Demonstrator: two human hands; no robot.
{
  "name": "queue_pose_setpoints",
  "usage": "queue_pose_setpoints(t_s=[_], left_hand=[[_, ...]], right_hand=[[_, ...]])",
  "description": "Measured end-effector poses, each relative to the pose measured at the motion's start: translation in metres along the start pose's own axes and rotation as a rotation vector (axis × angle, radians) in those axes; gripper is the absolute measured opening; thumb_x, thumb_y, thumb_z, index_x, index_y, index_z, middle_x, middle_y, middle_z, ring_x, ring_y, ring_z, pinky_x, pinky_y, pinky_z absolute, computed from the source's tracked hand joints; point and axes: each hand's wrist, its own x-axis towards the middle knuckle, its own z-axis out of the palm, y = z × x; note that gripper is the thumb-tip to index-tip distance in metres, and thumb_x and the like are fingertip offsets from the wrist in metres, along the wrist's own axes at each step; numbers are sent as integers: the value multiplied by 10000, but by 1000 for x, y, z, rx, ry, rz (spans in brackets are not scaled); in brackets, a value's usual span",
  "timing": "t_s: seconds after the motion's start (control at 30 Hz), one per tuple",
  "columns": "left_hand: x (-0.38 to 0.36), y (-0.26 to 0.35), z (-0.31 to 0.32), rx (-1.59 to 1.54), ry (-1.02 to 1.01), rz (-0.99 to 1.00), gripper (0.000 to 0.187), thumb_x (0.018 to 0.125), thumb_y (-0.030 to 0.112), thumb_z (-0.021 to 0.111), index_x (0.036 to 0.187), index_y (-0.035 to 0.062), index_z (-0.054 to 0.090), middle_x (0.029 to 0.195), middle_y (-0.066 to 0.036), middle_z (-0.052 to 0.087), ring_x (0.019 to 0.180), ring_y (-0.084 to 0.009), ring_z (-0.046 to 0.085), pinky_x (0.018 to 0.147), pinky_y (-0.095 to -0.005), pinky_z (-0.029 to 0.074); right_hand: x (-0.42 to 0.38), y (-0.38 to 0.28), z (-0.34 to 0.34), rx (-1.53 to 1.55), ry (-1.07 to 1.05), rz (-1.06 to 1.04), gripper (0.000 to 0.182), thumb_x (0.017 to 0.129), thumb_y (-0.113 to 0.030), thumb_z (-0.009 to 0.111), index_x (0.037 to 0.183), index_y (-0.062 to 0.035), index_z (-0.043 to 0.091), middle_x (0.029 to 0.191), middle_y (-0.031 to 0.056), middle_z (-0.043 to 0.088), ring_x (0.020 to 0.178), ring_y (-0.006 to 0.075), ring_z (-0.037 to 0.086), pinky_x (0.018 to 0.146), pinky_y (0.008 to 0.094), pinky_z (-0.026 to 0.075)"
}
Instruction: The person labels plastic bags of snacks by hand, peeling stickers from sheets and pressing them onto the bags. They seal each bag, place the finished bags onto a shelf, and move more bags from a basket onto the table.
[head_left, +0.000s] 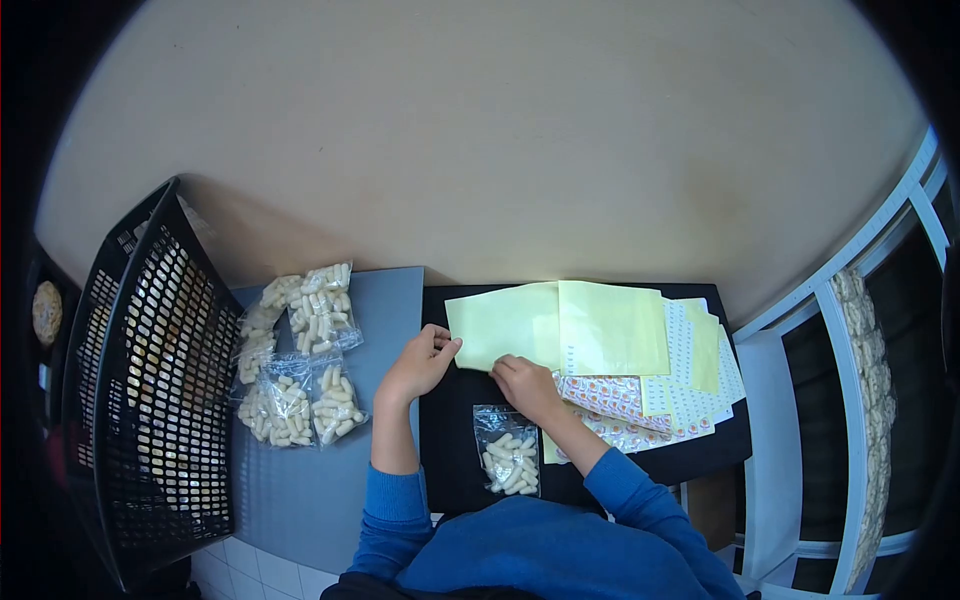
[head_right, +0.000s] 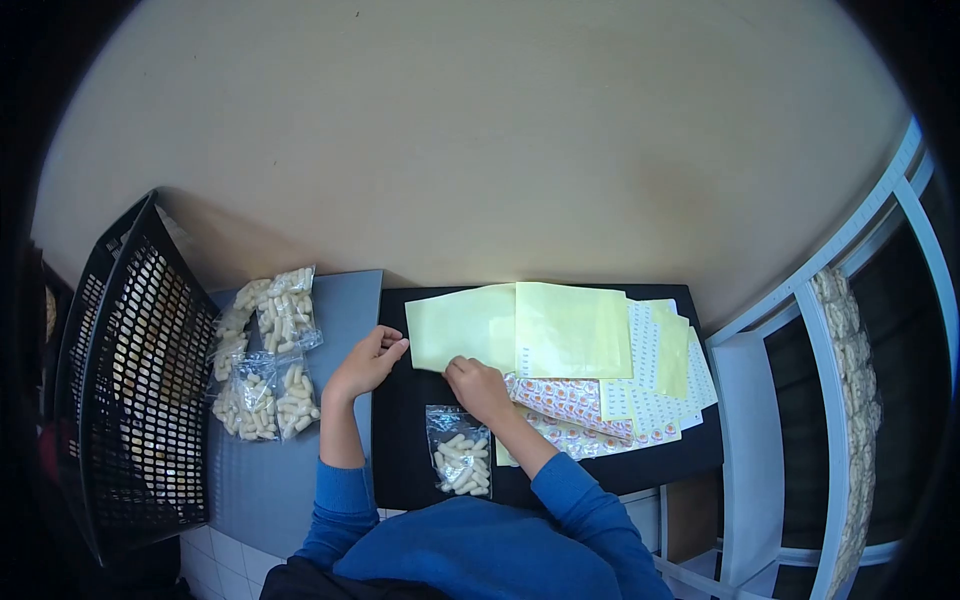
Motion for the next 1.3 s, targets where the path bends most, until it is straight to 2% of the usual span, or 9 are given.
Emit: queue_pose_setpoints(t_s=[0.07, 0.13, 0.17, 0.27, 0.33, 0.4, 0.57, 1.03, 1.3], left_hand=[[1, 6, -2, -62, -33, -131, 522, 851, 422, 456, 1014, -73, 480, 952, -185, 562, 800, -225, 583, 664, -300, 488], [2, 9, -1, -128, -69, -265, 575, 850, 472, 431, 993, -82, 488, 937, -185, 562, 769, -214, 589, 607, -286, 498], [3, 8, 1, -259, -156, -284, 620, 841, 512, 412, 986, -86, 490, 921, -177, 563, 752, -203, 592, 568, -277, 495], [4, 12, 9, -502, -220, -266, 563, 863, 458, 409, 996, -83, 488, 891, -163, 566, 746, -199, 595, 532, -269, 493], [7, 9, 12, -548, -181, 19, 407, 898, 324, 405, 1007, -60, 484, 888, -127, 578, 749, -188, 596, 560, -294, 514], [5, 15, 15, -553, -82, 100, 298, 905, 226, 407, 1009, -42, 483, 885, -93, 580, 761, -145, 585, 606, -263, 493], [-25, 57, 8, -601, -57, 334, 257, 912, 210, 413, 959, -27, 503, 814, -47, 575, 718, -69, 517, 624, -231, 431], [-47, 82, 0, -820, 109, 387, 209, 855, 102, 521, 1009, -39, 505, 774, -58, 611, 637, -42, 542, 523, -181, 429], [-50, 86, -4, -596, 134, 363, 245, 823, 61, 552, 1033, -47, 487, 766, -82, 628, 648, -58, 571, 534, -186, 448]], right_hand=[[5, -6, -10, 59, 66, 47, 137, 710, -135, 627, 819, -54, 609, 853, 51, 595, 768, 229, 601, 580, 293, 487], [10, -14, -24, 179, 521, 17, 85, 693, -87, 640, 765, -55, 609, 788, 47, 577, 648, 202, 582, 528, 291, 472], [10, -18, -29, 200, 570, -1, 98, 667, -63, 659, 756, -72, 619, 736, 36, 558, 618, 190, 557, 527, 294, 457], [6, -28, -46, 86, 539, -214, 129, 658, -75, 670, 779, -81, 625, 717, 25, 543, 605, 176, 540, 526, 287, 437], [6, -31, -50, 84, 537, -245, 169, 640, -87, 688, 798, -91, 630, 710, 16, 534, 622, 175, 534, 551, 285, 424], [8, -35, -59, 171, 507, -269, 198, 631, -109, 702, 816, -95, 632, 721, 18, 531, 632, 176, 530, 570, 295, 424], [23, -62, -87, 510, 474, -76, 209, 693, -80, 656, 897, -49, 624, 749, 67, 518, 624, 205, 517, 566, 299, 418], [34, -80, -135, 217, 442, -357, 269, 645, -78, 686, 911, -99, 648, 740, 28, 548, 669, 190, 537, 578, 309, 420], [32, -77, -138, 251, 388, -377, 156, 622, -65, 677, 761, -82, 608, 704, 17, 555, 674, 186, 546, 618, 310, 412]])
